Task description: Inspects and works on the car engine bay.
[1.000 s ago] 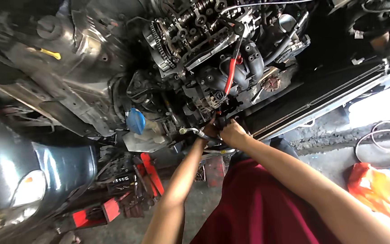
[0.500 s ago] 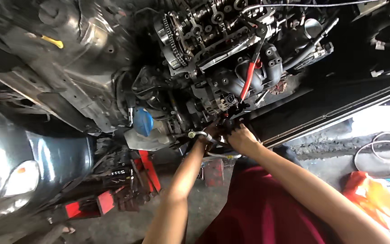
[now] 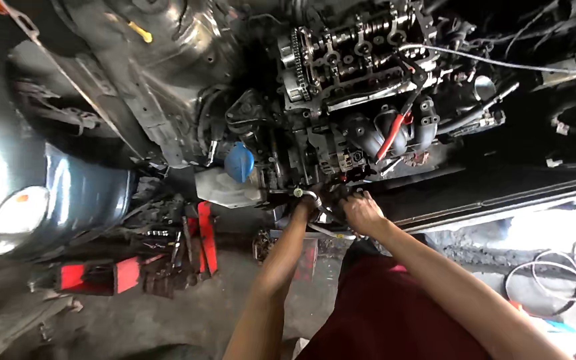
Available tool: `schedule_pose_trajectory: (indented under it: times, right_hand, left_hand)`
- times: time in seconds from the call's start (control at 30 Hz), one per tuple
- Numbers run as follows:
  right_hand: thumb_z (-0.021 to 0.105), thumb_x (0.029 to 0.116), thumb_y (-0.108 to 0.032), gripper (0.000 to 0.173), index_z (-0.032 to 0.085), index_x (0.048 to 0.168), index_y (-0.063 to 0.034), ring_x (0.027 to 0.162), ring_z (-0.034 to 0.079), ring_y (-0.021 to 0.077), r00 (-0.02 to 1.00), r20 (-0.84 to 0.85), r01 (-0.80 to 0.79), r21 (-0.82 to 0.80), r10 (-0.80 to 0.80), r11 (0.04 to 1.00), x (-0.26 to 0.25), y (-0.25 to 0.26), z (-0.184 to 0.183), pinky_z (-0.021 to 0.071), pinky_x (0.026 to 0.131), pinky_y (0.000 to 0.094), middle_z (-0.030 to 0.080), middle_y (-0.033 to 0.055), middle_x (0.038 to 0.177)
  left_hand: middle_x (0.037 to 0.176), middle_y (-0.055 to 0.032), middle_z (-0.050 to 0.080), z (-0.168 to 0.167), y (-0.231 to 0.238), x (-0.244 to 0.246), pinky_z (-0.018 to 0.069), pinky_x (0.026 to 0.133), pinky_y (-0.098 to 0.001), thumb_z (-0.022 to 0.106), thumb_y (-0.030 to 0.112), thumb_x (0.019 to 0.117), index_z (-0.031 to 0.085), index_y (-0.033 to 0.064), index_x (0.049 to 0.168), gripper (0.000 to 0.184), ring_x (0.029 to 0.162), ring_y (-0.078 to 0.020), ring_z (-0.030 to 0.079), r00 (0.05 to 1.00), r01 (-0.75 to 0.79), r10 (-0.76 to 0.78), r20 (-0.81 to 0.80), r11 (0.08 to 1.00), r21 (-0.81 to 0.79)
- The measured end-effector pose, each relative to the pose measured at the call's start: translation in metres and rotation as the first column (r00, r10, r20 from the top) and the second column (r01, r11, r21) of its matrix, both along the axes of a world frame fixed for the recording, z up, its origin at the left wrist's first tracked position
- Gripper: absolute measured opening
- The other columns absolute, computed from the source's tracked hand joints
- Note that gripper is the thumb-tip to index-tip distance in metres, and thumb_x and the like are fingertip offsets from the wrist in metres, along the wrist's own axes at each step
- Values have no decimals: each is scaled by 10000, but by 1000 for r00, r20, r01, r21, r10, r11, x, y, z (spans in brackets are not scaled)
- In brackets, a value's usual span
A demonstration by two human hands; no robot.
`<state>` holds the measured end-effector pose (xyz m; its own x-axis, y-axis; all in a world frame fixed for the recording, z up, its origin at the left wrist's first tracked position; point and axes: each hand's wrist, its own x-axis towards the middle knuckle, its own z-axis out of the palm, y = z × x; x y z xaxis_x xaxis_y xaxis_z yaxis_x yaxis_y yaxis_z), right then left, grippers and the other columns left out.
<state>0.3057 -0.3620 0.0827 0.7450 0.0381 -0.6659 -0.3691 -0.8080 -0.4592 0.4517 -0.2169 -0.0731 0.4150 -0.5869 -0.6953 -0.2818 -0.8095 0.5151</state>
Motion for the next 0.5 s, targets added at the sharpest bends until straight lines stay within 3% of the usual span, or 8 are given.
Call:
schedule_pose_trajectory:
  times: [0.07,0.1,0.2,0.3,0.37,0.5]
  right_hand:
    - [522,1014,-141,383,593,1373,-27,1340,525,391,997,73,23,16,-24,1000,-3,-3,2,311,1162,587,620,218,1355]
    - [505,1026,-163,386,597,1376,-30,1353,515,388,994,108,30,35,-34,999,-7,-4,3,307,1164,587,618,212,1367]
    - [508,1031,-229,392,635,1355,-49,1337,541,385,957,279,45,102,-72,994,-24,-17,13,327,1164,586,644,200,1348]
    - [574,1011,-222,346,696,1275,-34,1233,640,335,857,486,33,280,-171,959,-48,-48,49,413,1136,525,711,171,1248]
    - [628,981,-191,277,743,1174,-29,1130,699,280,691,672,19,354,-268,935,-61,-81,82,501,1062,477,752,129,1146]
    - [667,916,-160,193,753,1012,-15,902,720,203,221,894,199,350,-390,915,-48,-191,154,593,853,407,750,103,948]
  left_hand:
    - [1444,-260,538,76,-6,-15,379,1159,-476,626,121,1010,485,-55,1446,491,1360,-346,511,994,-98,108,-31,972,215]
    - [1424,-267,546,103,-1,-26,393,1145,-467,639,102,996,485,-77,1431,494,1341,-340,522,986,-162,169,-15,963,214]
    - [1296,-251,630,133,18,-47,491,1055,-500,639,118,986,536,-50,1385,445,1199,-332,624,940,-341,339,40,939,37]
    - [1410,-269,573,159,47,-68,415,1143,-544,584,161,1036,511,-37,1447,462,1324,-377,557,877,-462,464,128,886,-44]
    - [1415,-259,577,178,62,-93,431,1129,-543,602,129,1019,486,-15,1483,499,1313,-379,567,807,-554,572,148,819,-148]
    - [1256,-218,669,208,55,-151,606,858,-459,568,59,1029,446,33,1509,496,992,-284,722,584,-778,812,5,561,-284]
